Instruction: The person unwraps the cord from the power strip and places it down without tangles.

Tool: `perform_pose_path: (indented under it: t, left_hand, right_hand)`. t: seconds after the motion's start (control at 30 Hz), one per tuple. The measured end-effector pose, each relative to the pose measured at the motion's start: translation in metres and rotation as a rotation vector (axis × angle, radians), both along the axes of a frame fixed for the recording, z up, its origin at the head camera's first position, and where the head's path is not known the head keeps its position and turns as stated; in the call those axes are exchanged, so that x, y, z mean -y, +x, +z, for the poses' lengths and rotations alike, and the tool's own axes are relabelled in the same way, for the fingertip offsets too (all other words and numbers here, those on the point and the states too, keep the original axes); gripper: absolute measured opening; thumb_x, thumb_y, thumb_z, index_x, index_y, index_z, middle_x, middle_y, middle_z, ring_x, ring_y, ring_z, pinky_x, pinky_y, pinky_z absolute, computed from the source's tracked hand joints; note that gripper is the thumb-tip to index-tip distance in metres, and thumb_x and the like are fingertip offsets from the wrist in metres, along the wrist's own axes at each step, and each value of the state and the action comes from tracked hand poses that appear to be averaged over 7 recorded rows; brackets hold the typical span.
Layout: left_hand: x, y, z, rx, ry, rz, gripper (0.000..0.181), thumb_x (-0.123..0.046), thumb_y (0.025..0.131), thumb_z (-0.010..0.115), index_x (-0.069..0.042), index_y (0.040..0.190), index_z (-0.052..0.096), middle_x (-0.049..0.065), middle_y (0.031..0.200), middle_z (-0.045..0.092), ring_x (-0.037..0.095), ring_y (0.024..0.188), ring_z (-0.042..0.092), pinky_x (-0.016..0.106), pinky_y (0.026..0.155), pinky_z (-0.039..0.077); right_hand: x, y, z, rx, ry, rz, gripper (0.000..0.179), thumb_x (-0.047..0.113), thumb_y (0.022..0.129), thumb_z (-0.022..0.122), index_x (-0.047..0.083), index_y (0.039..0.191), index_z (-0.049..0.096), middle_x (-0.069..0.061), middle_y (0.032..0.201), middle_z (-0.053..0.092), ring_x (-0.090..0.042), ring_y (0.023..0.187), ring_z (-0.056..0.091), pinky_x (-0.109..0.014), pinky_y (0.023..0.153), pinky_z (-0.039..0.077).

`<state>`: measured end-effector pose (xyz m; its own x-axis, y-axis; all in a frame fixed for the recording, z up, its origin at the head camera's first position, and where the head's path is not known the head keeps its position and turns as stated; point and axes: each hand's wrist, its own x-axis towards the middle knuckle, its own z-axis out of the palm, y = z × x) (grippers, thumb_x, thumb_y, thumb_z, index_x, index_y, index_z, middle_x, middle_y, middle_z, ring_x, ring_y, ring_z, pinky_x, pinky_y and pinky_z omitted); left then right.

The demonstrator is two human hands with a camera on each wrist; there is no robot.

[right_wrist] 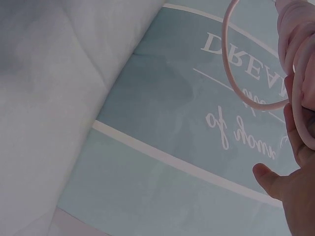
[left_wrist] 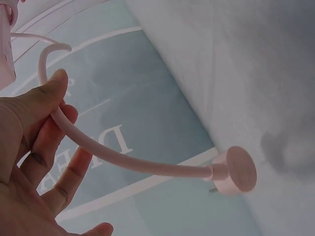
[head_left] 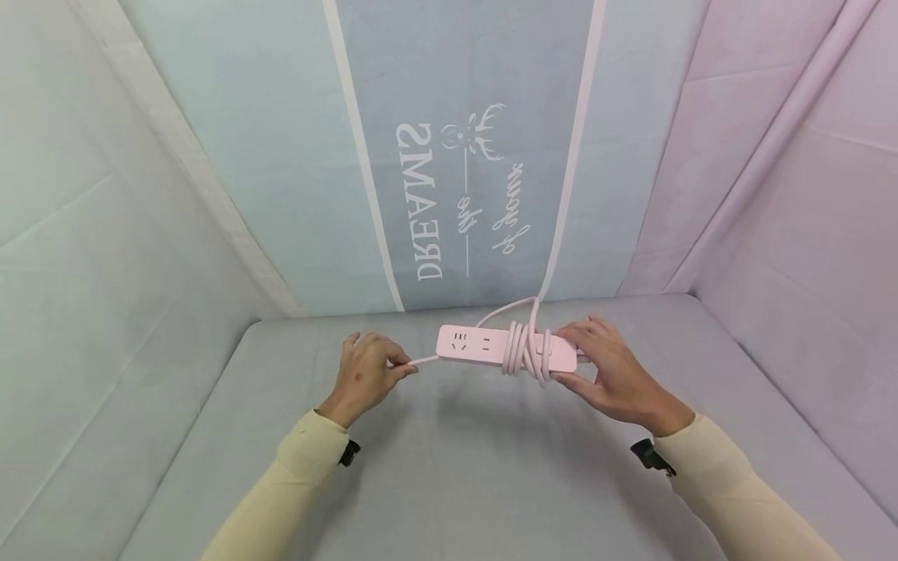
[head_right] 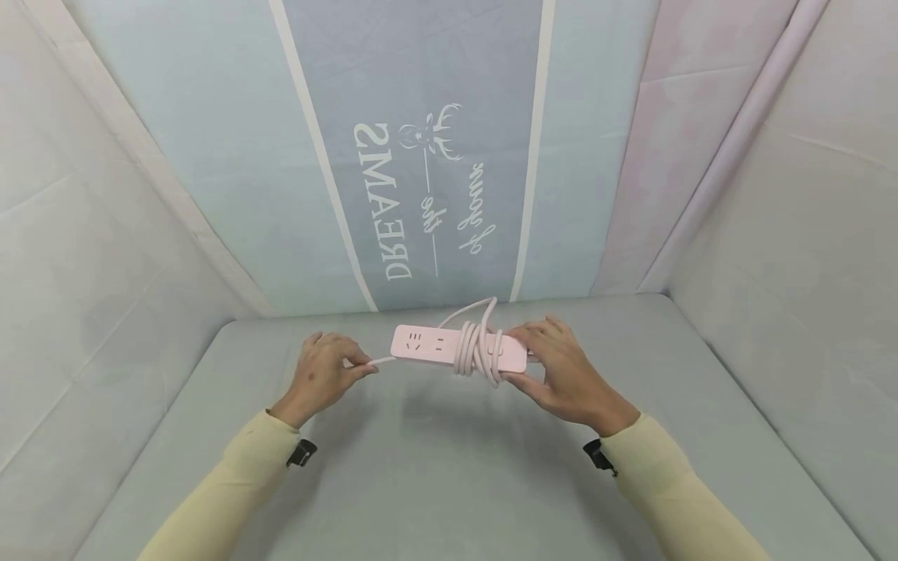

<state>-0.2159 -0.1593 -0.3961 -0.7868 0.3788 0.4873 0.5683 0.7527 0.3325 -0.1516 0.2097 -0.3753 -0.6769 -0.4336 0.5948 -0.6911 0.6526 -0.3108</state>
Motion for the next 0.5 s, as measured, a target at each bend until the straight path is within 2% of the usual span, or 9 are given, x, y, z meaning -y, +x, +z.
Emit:
perform_pose_path:
  t: [0.5]
  left_hand:
    - [-0.0035, -0.0023, 0.0013, -0.043, 0.09, 0.055, 0.013, -0.017, 0.076, 0.088, -0.012, 0.073, 0.076, -0.003, 0.072, 0.068, 0.021, 0.085, 0.061, 0.067, 0.109, 0.025]
  right_hand:
    - [-0.0011, -0.0008, 0.0019, 0.02, 0.019, 0.003, 0.053, 0.008, 0.077, 0.084, 0.008, 0.125, 0.062, -0.003, 0.117, 0.064, -0.025, 0.114, 0.052, -0.062, 0.113, 0.021]
